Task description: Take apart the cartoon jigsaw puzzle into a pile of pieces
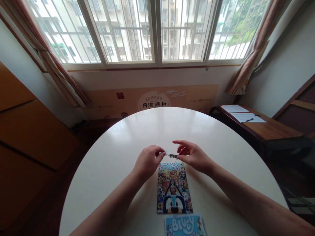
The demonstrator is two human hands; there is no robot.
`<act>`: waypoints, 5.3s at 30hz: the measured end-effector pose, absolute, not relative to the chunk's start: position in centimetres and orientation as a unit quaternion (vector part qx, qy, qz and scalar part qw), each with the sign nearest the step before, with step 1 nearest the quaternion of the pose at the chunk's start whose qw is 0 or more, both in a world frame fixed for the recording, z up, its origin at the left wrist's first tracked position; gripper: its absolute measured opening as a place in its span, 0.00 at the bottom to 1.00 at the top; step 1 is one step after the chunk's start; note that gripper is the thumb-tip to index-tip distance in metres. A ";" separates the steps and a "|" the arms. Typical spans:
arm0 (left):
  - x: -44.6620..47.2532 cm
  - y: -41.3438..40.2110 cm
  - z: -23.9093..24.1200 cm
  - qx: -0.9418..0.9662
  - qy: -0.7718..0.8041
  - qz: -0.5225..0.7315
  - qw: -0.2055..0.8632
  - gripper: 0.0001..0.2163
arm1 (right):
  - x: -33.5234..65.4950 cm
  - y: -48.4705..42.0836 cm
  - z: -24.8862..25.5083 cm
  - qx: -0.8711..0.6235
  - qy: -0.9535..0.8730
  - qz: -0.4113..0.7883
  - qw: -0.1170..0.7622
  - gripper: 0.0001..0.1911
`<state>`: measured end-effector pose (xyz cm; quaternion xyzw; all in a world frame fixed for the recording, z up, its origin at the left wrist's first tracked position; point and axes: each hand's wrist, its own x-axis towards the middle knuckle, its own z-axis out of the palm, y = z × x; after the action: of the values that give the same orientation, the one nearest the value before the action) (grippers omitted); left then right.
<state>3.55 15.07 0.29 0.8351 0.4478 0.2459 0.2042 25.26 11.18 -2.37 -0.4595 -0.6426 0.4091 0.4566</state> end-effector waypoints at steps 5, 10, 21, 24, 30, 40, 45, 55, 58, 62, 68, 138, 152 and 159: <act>3.8 14.8 0.1 0.844 0.427 0.246 0.210 0.07 | 25.1 11.1 -2.2 -0.452 -0.650 0.407 0.456 0.26; 3.9 14.7 0.2 0.852 0.416 0.236 0.213 0.06 | 25.0 10.9 -2.1 -0.450 -0.651 0.406 0.457 0.26; 3.2 15.4 0.5 0.841 0.452 0.233 0.185 0.07 | 25.2 11.2 -2.2 -0.462 -0.629 0.421 0.462 0.26; 2.3 16.5 0.6 0.817 0.499 0.217 0.189 0.08 | 25.4 11.3 -2.3 -0.466 -0.627 0.421 0.461 0.26; 1.4 17.8 0.1 0.783 0.542 0.180 0.246 0.11 | 25.6 11.4 -2.4 -0.483 -0.640 0.395 0.448 0.25; 2.2 17.7 -0.5 0.797 0.547 0.180 0.184 0.10 | 25.5 11.5 -2.8 -0.489 -0.665 0.357 0.438 0.24; 2.2 17.7 -0.4 0.805 0.530 0.214 0.159 0.08 | 25.4 11.4 -2.6 -0.489 -0.666 0.356 0.435 0.24; 3.8 14.2 0.1 0.893 0.356 0.250 0.118 0.11 | 25.3 11.1 -2.0 -0.446 -0.598 0.481 0.460 0.26; 4.0 13.9 0.0 0.904 0.335 0.246 0.105 0.09 | 25.2 11.0 -1.8 -0.436 -0.572 0.514 0.467 0.26; 3.9 14.0 0.1 0.909 0.324 0.248 0.090 0.06 | 25.0 10.9 -1.7 -0.437 -0.551 0.535 0.468 0.27; 2.3 15.9 0.6 0.865 0.430 0.248 0.071 0.07 | 25.5 11.2 -1.4 -0.472 -0.589 0.466 0.462 0.22; 2.4 14.6 1.9 0.878 0.445 0.072 0.163 0.04 | 25.1 8.4 0.7 -0.428 -0.866 0.234 0.111 0.24; 1.7 15.9 1.4 0.847 0.452 0.081 0.269 0.06 | 25.1 8.4 0.7 -0.437 -0.863 0.234 0.095 0.24; 0.6 17.9 0.8 0.796 0.513 0.124 0.296 0.12 | 25.0 8.3 1.0 -0.439 -0.863 0.236 0.080 0.24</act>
<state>0.58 17.86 0.84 0.7960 0.5131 0.1238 0.2963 25.01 8.30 1.03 -0.4385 -0.8634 0.2364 0.0797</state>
